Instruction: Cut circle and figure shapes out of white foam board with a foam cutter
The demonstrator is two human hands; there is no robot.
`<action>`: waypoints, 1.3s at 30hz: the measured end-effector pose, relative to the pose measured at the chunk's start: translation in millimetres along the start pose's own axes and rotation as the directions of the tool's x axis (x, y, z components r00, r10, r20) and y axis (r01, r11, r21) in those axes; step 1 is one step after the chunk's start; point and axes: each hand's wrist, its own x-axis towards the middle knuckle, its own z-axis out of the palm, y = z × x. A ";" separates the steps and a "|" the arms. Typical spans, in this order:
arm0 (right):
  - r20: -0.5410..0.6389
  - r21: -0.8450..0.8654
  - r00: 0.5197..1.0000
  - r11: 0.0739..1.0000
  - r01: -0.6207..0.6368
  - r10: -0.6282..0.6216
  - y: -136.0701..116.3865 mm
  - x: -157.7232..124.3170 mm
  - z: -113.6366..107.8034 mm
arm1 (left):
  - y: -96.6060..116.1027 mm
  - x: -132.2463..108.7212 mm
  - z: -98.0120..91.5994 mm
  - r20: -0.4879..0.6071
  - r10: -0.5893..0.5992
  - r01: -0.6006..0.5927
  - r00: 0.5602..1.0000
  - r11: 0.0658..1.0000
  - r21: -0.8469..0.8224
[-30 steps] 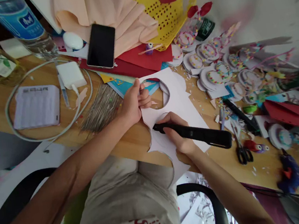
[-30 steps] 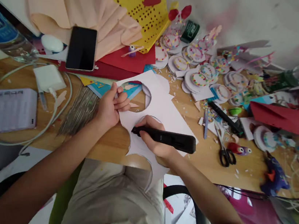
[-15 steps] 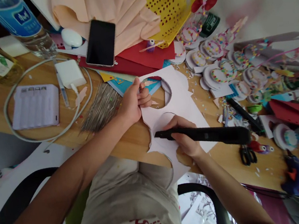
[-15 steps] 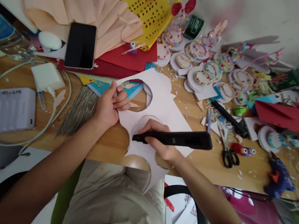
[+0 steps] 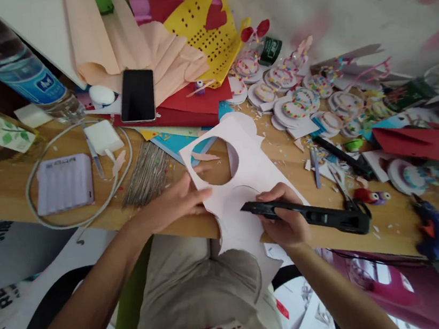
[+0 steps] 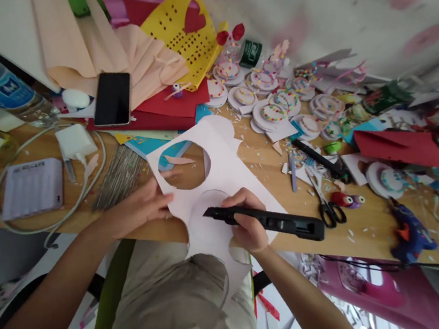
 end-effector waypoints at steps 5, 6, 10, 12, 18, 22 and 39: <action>-0.085 0.094 0.995 0.994 0.056 -0.048 -5.2 3.3 12.3 | -16.5 -19.0 17.7 -0.045 0.014 -0.023 0.999 0.979 -0.203; -0.094 0.105 0.994 0.992 0.065 -0.055 -7.5 4.6 14.5 | -19.1 -18.5 21.6 -0.102 0.028 -0.051 0.994 0.970 -0.237; -0.095 0.142 0.993 0.987 0.082 -0.069 -15.4 7.6 20.2 | -26.8 -17.5 33.3 -0.202 0.052 -0.116 0.978 0.941 -0.319; -0.086 0.154 0.994 0.985 0.080 -0.068 -17.0 7.7 21.4 | -29.8 -18.5 36.9 -0.250 0.079 -0.158 0.965 0.936 -0.314; -0.096 0.140 0.993 0.987 0.084 -0.071 -18.3 8.4 22.3 | -34.4 -15.1 43.8 -0.373 0.095 -0.209 0.923 0.938 -0.277; -0.101 0.095 0.994 0.994 0.048 -0.038 -14.0 10.9 21.5 | -34.1 -11.4 47.5 -0.382 0.075 -0.206 0.921 0.926 -0.316; -0.068 -0.085 0.996 0.995 -0.056 0.050 5.1 3.6 21.2 | -54.2 -41.5 67.1 -0.220 -0.062 0.071 0.974 0.997 0.036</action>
